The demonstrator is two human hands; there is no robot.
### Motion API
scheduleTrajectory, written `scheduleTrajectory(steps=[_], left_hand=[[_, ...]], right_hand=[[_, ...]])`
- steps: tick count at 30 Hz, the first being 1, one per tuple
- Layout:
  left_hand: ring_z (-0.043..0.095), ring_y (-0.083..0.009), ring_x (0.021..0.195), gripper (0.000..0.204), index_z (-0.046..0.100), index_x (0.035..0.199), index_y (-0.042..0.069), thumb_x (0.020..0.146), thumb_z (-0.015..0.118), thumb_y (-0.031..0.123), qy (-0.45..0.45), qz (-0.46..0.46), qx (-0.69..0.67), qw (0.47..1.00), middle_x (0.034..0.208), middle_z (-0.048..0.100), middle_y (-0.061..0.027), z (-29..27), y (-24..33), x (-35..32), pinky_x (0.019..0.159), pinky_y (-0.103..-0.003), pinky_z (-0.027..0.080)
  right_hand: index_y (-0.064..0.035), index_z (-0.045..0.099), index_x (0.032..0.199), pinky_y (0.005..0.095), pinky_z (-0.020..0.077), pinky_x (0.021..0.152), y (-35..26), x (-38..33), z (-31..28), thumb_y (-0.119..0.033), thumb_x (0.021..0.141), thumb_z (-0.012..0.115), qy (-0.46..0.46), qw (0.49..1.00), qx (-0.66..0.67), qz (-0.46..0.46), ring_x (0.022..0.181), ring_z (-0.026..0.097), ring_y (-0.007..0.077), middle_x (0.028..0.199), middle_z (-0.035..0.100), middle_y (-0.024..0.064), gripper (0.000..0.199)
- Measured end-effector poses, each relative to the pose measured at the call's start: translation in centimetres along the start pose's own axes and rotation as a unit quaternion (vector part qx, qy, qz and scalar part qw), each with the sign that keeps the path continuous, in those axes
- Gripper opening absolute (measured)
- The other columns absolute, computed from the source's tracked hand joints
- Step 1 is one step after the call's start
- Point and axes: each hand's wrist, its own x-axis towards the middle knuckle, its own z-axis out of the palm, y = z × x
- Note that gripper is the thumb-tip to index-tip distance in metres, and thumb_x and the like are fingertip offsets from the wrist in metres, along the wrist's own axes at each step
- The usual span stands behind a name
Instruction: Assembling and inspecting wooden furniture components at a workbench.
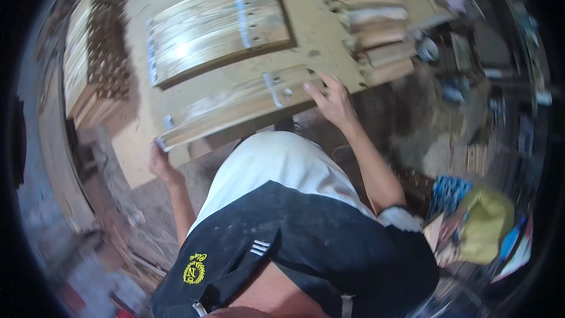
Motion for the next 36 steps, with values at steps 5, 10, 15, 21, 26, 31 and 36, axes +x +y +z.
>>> scheduleTrajectory(steps=[5,10,15,21,26,31,36], left_hand=[[0.062,-0.0148,0.088,0.039,0.066,0.109,-0.009,0.104,0.054,0.028,0.008,0.006,-0.025,1.0,0.099,0.067,-0.0096,2.6,0.9,7.8,0.078,-0.03,0.05],[0.057,-0.0103,0.07,0.039,0.068,0.093,-0.004,0.099,0.063,0.034,-0.12,-0.081,0.131,0.981,0.08,0.063,-0.0025,4.0,-1.3,11.1,0.063,-0.03,0.047],[0.056,-0.0131,0.066,0.035,0.063,0.108,-0.004,0.089,0.073,0.024,-0.196,0.031,0.156,0.967,0.079,0.062,-0.0049,7.4,1.4,7.2,0.06,-0.032,0.047],[0.035,-0.0389,0.143,0.114,0.035,0.151,0.001,0.062,0.085,0.053,-0.357,0.325,0.471,0.738,0.153,0.038,-0.0238,15.6,3.9,2.4,0.118,-0.059,0.016],[0.048,-0.04,0.126,0.111,0.038,0.149,-0.001,0.064,0.081,0.057,-0.404,0.286,0.502,0.709,0.131,0.054,-0.0245,19.8,1.3,2.1,0.113,-0.055,0.025],[0.054,-0.0367,0.112,0.107,0.042,0.147,0.002,0.067,0.078,0.064,-0.382,0.334,0.491,0.708,0.118,0.059,-0.0212,19.9,0.3,2.7,0.106,-0.053,0.032],[0.054,-0.0357,0.114,0.107,0.044,0.146,0.003,0.065,0.078,0.064,-0.366,0.338,0.487,0.718,0.117,0.059,-0.0194,20.1,0.4,2.3,0.104,-0.05,0.034]], right_hand=[[0.0127,0.057,0.126,0.0413,0.0468,0.1,1.0,9.1,4.1,-0.05,0.088,0.069,0.087,0.992,-0.028,-0.083,0.115,0.06,0.0418,0.119,0.062,0.0313,0.074],[0.0044,0.066,0.102,0.0433,0.0507,0.087,6.6,11.2,5.6,-0.049,0.087,0.07,0.101,0.991,-0.081,-0.026,0.1,0.065,0.0374,0.104,0.067,0.0275,0.056],[0.0028,0.07,0.104,0.0364,0.0535,0.076,4.2,4.3,0.9,-0.041,0.087,0.074,0.216,0.968,0.072,0.104,0.084,0.069,0.023,0.09,0.073,0.0116,0.047],[-0.0011,0.071,0.097,0.0257,0.0473,0.058,8.8,4.2,-7.3,-0.02,0.089,0.074,0.425,0.872,0.22,0.104,0.06,0.059,0.0076,0.072,0.065,0.0024,0.021],[-0.0025,0.069,0.108,0.0289,0.0509,0.067,5.3,10.6,-11.5,-0.018,0.089,0.072,0.402,0.907,0.122,0.005,0.071,0.064,0.0136,0.08,0.068,0.0068,0.024],[-0.0003,0.063,0.123,0.0376,0.0496,0.091,3.2,19.1,-15.2,-0.008,0.088,0.063,0.232,0.939,-0.189,-0.167,0.105,0.064,0.0283,0.114,0.067,0.0161,0.036],[-0.0146,0.063,0.126,0.0422,0.0413,0.106,4.0,25.5,-17.5,-0.006,0.082,0.057,0.011,0.902,-0.403,-0.155,0.125,0.053,0.0344,0.129,0.06,0.0141,0.046]])
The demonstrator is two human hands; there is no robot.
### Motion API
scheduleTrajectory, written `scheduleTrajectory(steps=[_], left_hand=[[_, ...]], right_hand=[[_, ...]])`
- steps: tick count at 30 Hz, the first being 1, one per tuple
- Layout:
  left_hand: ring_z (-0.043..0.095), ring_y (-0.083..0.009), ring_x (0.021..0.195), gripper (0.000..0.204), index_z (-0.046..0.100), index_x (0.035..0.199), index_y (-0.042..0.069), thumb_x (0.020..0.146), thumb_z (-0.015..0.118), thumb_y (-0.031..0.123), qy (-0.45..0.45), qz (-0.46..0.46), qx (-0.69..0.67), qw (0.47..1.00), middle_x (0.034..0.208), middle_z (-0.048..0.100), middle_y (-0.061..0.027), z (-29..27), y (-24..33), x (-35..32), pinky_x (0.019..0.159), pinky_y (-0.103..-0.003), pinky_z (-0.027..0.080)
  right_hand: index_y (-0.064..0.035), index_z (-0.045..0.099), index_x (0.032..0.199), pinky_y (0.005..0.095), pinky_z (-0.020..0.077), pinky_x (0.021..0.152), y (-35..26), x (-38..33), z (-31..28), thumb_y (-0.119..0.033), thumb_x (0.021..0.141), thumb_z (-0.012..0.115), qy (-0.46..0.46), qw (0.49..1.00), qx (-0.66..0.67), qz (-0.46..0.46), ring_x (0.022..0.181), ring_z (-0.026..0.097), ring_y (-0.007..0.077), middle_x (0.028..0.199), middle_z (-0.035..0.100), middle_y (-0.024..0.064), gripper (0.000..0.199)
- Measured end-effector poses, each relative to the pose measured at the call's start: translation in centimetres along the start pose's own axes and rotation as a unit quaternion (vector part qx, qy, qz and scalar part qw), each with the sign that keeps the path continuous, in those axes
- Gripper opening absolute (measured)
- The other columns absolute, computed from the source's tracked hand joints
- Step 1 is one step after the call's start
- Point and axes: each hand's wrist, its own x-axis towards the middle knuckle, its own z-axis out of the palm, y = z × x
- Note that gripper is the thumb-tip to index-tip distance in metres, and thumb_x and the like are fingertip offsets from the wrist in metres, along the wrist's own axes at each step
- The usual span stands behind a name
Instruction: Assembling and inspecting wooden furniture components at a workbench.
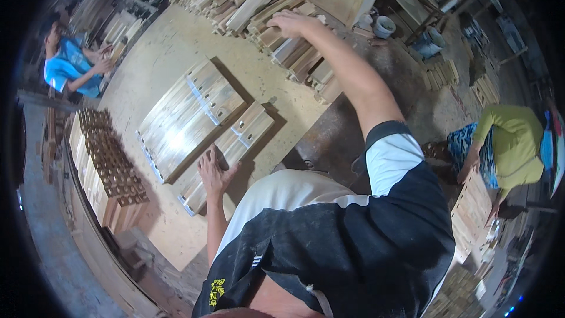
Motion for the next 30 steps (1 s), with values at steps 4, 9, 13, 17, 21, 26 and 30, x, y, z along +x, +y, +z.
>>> scheduleTrajectory(steps=[4,9,13,17,21,26,30], left_hand=[[0.053,-0.0377,0.115,0.109,0.043,0.148,0.005,0.064,0.076,0.067,0.004,-0.002,0.001,1.0,0.12,0.058,-0.0213,0.4,-0.2,0.1,0.104,-0.05,0.035],[0.052,-0.0374,0.115,0.108,0.043,0.147,0.004,0.065,0.073,0.067,0.014,0.0,-0.001,1.0,0.121,0.057,-0.0205,0.2,-0.6,-0.6,0.102,-0.049,0.037],[0.052,-0.0373,0.12,0.104,0.047,0.145,0.004,0.066,0.074,0.066,0.02,-0.012,-0.032,0.999,0.127,0.056,-0.0206,-0.2,-0.3,-0.6,0.108,-0.049,0.033],[0.052,-0.036,0.125,0.091,0.046,0.146,0.004,0.076,0.073,0.056,0.133,-0.067,-0.266,0.952,0.135,0.054,-0.0207,0.7,-0.7,-0.1,0.11,-0.047,0.036],[0.056,-0.0298,0.121,0.074,0.045,0.148,0.01,0.087,0.068,0.045,0.128,-0.019,-0.504,0.854,0.136,0.055,-0.0178,-3.8,3.7,4.0,0.103,-0.043,0.045],[0.057,-0.0239,0.117,0.073,0.041,0.15,0.014,0.089,0.068,0.043,0.111,0.013,-0.602,0.791,0.132,0.058,-0.0157,-4.5,8.5,7.5,0.096,-0.04,0.05],[0.063,-0.0238,0.102,0.062,0.051,0.131,0.006,0.085,0.076,0.038,0.212,0.01,-0.527,0.823,0.113,0.064,-0.0168,-5.1,12.6,8.2,0.084,-0.038,0.053]], right_hand=[[-0.0139,0.066,0.115,0.0457,0.0471,0.095,1.3,2.3,-2.0,-0.006,0.077,0.06,-0.083,0.992,-0.031,-0.088,0.113,0.058,0.0389,0.113,0.065,0.0155,0.039],[-0.0053,0.058,0.107,0.0442,0.0485,0.088,-0.5,2.2,-5.4,-0.01,0.079,0.063,0.082,0.967,0.003,-0.242,0.1,0.058,0.0373,0.102,0.062,0.0155,0.029],[-0.0082,0.062,0.117,0.0334,0.0531,0.081,-8.0,-3.5,-11.6,-0.019,0.09,0.067,0.109,0.957,0.238,-0.126,0.095,0.068,0.0222,0.107,0.068,0.0085,0.03],[-0.0064,0.063,0.112,0.0285,0.0544,0.065,-14.2,-8.0,-6.4,-0.025,0.09,0.076,0.146,0.851,0.487,-0.127,0.074,0.067,0.0136,0.087,0.072,0.0065,0.032],[-0.0028,0.061,0.124,0.031,0.058,0.079,-18.2,-9.9,3.7,-0.008,0.087,0.076,0.034,0.806,0.559,-0.189,0.089,0.069,0.0159,0.108,0.071,0.009,0.041],[-0.0046,0.058,0.131,0.0319,0.0566,0.088,-18.2,-9.2,4.1,-0.002,0.089,0.072,-0.085,0.803,0.564,-0.171,0.099,0.066,0.0149,0.112,0.07,0.0082,0.044],[-0.003,0.055,0.132,0.033,0.0565,0.087,-18.4,-8.8,2.1,0.002,0.087,0.072,-0.145,0.83,0.506,-0.185,0.098,0.066,0.015,0.109,0.071,0.0082,0.049]])
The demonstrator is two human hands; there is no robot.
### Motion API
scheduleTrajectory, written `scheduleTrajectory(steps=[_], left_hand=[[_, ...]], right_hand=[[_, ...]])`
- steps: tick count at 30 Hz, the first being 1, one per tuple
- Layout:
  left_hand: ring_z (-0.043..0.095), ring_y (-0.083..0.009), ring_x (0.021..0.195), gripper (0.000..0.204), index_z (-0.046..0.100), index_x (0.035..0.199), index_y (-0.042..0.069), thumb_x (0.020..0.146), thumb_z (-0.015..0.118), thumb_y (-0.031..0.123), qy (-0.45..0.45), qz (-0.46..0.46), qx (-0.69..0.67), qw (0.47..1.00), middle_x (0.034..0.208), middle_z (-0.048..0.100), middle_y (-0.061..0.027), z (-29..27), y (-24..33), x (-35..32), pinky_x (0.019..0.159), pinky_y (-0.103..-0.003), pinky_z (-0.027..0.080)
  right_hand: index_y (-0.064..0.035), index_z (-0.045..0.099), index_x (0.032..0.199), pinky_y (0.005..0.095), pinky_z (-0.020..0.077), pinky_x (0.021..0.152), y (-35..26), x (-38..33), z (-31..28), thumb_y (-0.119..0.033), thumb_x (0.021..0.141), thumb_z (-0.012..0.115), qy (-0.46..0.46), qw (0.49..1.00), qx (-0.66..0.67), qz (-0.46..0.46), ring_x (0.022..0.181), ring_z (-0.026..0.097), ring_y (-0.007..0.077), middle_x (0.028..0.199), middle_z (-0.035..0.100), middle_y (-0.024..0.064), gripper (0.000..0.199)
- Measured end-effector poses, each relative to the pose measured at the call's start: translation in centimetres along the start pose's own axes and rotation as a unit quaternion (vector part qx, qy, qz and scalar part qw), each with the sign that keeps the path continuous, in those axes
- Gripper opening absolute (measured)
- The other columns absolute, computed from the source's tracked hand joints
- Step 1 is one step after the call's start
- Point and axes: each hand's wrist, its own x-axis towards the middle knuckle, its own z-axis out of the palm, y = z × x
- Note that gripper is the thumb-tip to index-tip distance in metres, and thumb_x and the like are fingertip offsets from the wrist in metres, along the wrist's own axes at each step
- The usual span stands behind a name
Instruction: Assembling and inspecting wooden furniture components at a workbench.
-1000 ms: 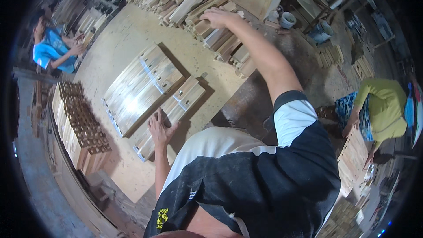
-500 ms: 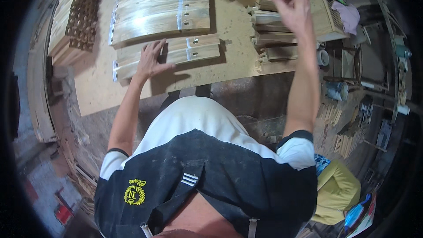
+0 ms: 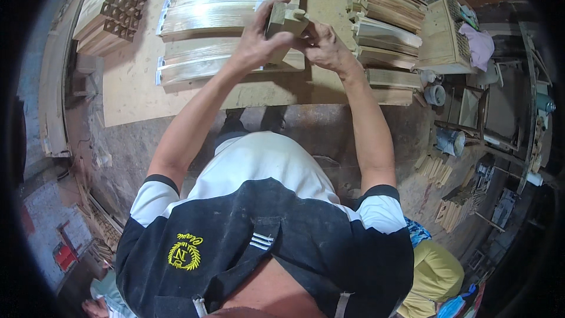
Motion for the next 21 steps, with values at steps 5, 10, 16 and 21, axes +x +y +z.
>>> scheduleTrajectory(steps=[5,10,16,21], left_hand=[[0.057,-0.035,0.073,0.042,0.056,0.096,0.0,0.079,0.081,0.028,0.212,0.166,0.104,0.957,0.084,0.054,-0.0165,1.3,-3.3,-2.9,0.066,-0.045,0.047],[0.055,-0.0398,0.077,0.051,0.055,0.101,0.002,0.075,0.084,0.035,0.18,0.176,0.088,0.964,0.085,0.052,-0.0172,1.0,-3.4,-3.2,0.068,-0.046,0.045],[0.056,-0.0344,0.085,0.063,0.054,0.108,0.003,0.071,0.088,0.041,0.108,0.127,0.068,0.984,0.093,0.054,-0.0167,-0.2,-3.3,-3.6,0.076,-0.041,0.046],[0.054,-0.0282,0.108,0.093,0.048,0.128,0.003,0.058,0.094,0.045,0.185,0.093,0.171,0.963,0.113,0.054,-0.0112,-12.5,-3.1,-3.2,0.096,-0.04,0.046]], right_hand=[[-0.0016,0.059,0.118,0.0391,0.0571,0.076,-2.7,0.9,1.2,-0.002,0.085,0.072,-0.043,0.973,-0.181,-0.134,0.088,0.072,0.0322,0.093,0.071,0.0174,0.036],[-0.0027,0.052,0.126,0.0395,0.0519,0.065,0.6,0.1,1.8,-0.004,0.086,0.074,-0.03,0.957,-0.194,-0.214,0.074,0.067,0.0327,0.096,0.067,0.0165,0.045],[-0.0038,0.037,0.141,0.0415,0.0537,0.069,7.1,-2.6,2.0,0.0,0.081,0.078,0.078,0.901,-0.329,-0.274,0.082,0.065,0.0328,0.096,0.064,0.0165,0.072],[0.0014,0.054,0.13,0.0354,0.0513,0.098,3.8,-9.3,7.8,0.003,0.088,0.07,0.25,0.959,0.014,0.13,0.113,0.065,0.0233,0.12,0.065,0.0141,0.045]])
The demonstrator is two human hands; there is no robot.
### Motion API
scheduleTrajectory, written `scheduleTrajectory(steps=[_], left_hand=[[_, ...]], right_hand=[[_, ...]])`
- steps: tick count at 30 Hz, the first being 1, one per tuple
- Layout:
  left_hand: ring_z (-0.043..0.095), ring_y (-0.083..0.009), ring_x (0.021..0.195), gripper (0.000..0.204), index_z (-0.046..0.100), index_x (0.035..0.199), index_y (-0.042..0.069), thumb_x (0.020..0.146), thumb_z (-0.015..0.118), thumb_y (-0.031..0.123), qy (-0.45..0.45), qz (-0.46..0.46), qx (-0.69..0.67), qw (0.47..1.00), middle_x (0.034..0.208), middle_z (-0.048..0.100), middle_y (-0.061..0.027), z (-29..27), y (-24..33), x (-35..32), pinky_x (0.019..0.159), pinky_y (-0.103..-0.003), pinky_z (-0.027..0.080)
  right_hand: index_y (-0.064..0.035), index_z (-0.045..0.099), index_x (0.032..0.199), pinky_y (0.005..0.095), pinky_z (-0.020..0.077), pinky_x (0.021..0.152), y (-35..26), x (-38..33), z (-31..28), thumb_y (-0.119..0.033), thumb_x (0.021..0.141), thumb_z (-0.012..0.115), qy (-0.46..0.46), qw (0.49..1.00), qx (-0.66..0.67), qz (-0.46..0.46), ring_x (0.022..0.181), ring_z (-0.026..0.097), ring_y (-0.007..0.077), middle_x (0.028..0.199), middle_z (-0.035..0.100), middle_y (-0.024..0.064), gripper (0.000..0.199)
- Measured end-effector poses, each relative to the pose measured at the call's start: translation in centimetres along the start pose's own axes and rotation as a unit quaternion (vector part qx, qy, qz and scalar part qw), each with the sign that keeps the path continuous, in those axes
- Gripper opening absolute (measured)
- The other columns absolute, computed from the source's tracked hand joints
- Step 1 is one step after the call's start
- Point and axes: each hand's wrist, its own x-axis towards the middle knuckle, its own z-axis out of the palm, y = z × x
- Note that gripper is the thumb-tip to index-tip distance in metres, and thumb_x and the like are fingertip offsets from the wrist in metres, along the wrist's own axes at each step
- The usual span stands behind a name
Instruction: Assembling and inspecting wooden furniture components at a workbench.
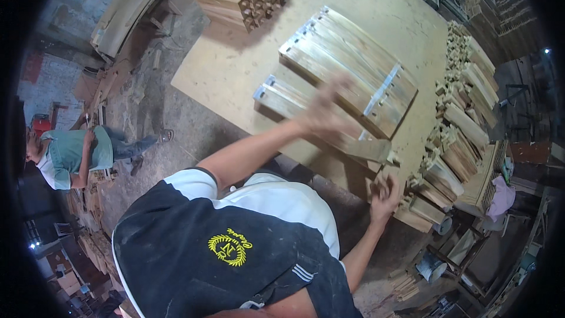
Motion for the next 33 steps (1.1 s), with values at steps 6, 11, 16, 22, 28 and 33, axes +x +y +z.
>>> scheduleTrajectory(steps=[6,11,16,22,28,33], left_hand=[[0.044,-0.0394,0.126,0.105,0.034,0.141,-0.01,0.075,0.082,0.056,0.418,-0.264,0.241,0.835,0.133,0.047,-0.0264,-22.2,-15.9,10.7,0.108,-0.048,0.035],[0.043,-0.04,0.134,0.11,0.025,0.15,-0.011,0.078,0.08,0.051,0.414,-0.288,0.221,0.835,0.145,0.043,-0.0303,-26.9,-19.9,11.9,0.108,-0.051,0.039],[0.067,-0.0229,0.072,0.057,0.058,0.112,-0.004,0.081,0.079,0.038,0.472,-0.318,-0.054,0.82,0.096,0.067,-0.0149,-31.3,-22.2,11.9,0.057,-0.037,0.055],[0.063,-0.0175,0.061,0.032,0.062,0.1,-0.001,0.084,0.074,0.024,0.407,-0.355,-0.196,0.819,0.084,0.066,-0.0105,-33.1,-14.3,8.1,0.055,-0.032,0.053],[0.067,-0.0164,0.074,0.038,0.057,0.108,-0.003,0.08,0.077,0.013,0.193,-0.259,-0.1,0.941,0.086,0.066,-0.0109,-25.1,-5.5,-1.8,0.066,-0.03,0.055],[0.068,-0.0209,0.076,0.056,0.06,0.12,-0.003,0.076,0.081,0.025,-0.004,0.055,0.239,0.969,0.089,0.069,-0.0118,-23.3,-6.3,-4.1,0.068,-0.035,0.052]], right_hand=[[0.0036,0.065,0.108,0.0313,0.053,0.088,-2.7,-6.8,4.2,-0.017,0.086,0.079,-0.052,0.988,0.032,0.139,0.096,0.067,0.0176,0.098,0.07,0.0093,0.033],[0.002,0.065,0.11,0.0326,0.0533,0.09,-7.0,-2.4,10.2,-0.015,0.082,0.082,-0.113,0.991,-0.013,0.075,0.099,0.068,0.0195,0.104,0.07,0.0101,0.037],[0.0022,0.064,0.115,0.0329,0.0534,0.093,-10.0,1.3,14.8,-0.015,0.084,0.081,-0.182,0.983,0.008,-0.012,0.104,0.068,0.0207,0.111,0.068,0.011,0.04],[0.0039,0.066,0.112,0.0352,0.0542,0.094,-14.5,5.2,20.7,-0.008,0.078,0.08,-0.237,0.97,0.037,-0.036,0.103,0.068,0.0219,0.107,0.07,0.0132,0.039],[0.0026,0.056,0.129,0.0367,0.0529,0.096,-20.0,9.6,31.6,-0.016,0.079,0.083,-0.253,0.964,0.062,-0.056,0.111,0.064,0.024,0.114,0.067,0.0148,0.06],[0.0032,0.054,0.125,0.035,0.0569,0.087,-19.4,10.5,36.5,-0.014,0.078,0.085,-0.205,0.972,0.102,-0.045,0.1,0.067,0.0211,0.11,0.067,0.014,0.059]])
